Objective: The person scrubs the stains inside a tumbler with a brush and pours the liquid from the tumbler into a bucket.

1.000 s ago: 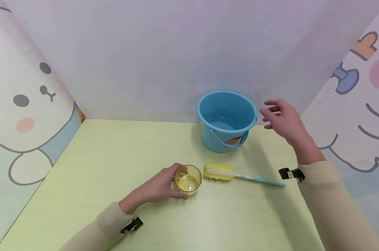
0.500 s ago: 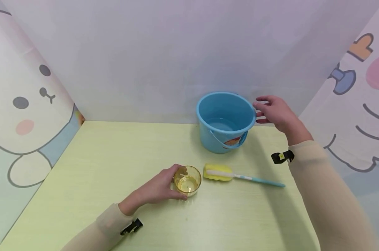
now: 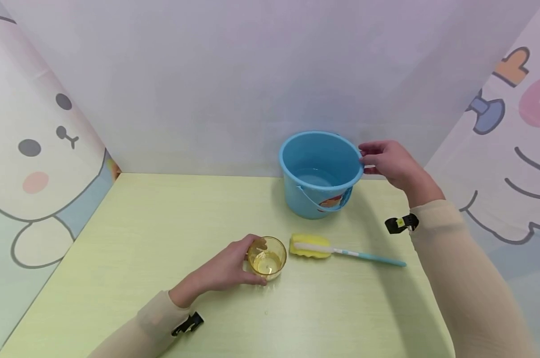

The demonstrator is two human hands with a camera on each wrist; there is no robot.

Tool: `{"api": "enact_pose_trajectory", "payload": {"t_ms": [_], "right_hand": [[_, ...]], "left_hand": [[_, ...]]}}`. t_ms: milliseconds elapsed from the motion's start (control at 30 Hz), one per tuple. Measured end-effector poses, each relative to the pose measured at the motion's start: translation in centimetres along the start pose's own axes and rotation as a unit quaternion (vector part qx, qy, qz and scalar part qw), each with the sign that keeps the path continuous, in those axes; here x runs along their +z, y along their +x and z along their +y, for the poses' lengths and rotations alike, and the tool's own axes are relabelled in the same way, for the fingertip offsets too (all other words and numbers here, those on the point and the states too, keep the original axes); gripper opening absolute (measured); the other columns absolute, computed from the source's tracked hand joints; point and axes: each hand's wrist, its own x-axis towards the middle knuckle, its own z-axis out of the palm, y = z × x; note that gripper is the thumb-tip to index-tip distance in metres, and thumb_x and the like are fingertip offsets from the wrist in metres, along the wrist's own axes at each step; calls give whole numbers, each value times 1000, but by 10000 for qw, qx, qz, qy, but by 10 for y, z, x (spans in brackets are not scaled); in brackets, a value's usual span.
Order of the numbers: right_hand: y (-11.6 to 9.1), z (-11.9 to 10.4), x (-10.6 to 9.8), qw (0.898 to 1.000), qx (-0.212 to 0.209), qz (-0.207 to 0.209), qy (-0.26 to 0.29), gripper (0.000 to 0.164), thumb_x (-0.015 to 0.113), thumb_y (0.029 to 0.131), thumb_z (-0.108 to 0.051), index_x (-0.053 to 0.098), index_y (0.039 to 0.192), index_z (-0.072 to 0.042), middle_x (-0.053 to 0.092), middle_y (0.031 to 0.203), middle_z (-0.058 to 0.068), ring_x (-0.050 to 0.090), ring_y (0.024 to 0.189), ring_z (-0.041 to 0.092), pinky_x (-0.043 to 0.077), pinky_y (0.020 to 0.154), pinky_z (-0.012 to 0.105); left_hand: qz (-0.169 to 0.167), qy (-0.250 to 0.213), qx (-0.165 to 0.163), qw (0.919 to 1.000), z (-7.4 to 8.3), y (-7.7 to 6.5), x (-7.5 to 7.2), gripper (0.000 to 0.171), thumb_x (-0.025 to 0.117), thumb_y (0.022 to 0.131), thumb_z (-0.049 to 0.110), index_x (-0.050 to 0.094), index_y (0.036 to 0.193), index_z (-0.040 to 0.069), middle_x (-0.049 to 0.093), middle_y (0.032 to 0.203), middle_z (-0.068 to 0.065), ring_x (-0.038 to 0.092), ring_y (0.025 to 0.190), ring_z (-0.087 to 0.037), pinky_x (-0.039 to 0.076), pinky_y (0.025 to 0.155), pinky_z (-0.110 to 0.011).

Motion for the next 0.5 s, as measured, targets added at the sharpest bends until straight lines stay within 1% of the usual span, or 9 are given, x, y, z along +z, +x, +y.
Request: {"api": "enact_pose_trajectory", "payload": {"t_ms": [200,367,500], "right_hand": [[2,-1,0,10000,45,-77,3,61,57,112,-18,32,163,3,41,159,25,65,110,11,58,87,22],[1,-2,3,10000,45,-13,55,59,57,112,-16,34,162,3,44,157,23,65,110,14,58,88,23],[2,-2,4,10000,31,-10,84,58,57,111,-16,35,162,3,45,156,23,64,114,19,58,88,23]], "left_hand": [[53,-34,-19,10000,-1,1,0,86,98,78,33,50,145,5,63,136,-7,61,125,-22,51,106,-39],[112,-60,-37,9999,-2,1,0,86,98,78,33,51,144,5,64,135,-6,61,124,-21,51,105,-39],[163,-91,-72,9998,-1,0,-1,86,99,77,34,52,144,6,64,134,-5,62,124,-22,52,105,-39]]}}
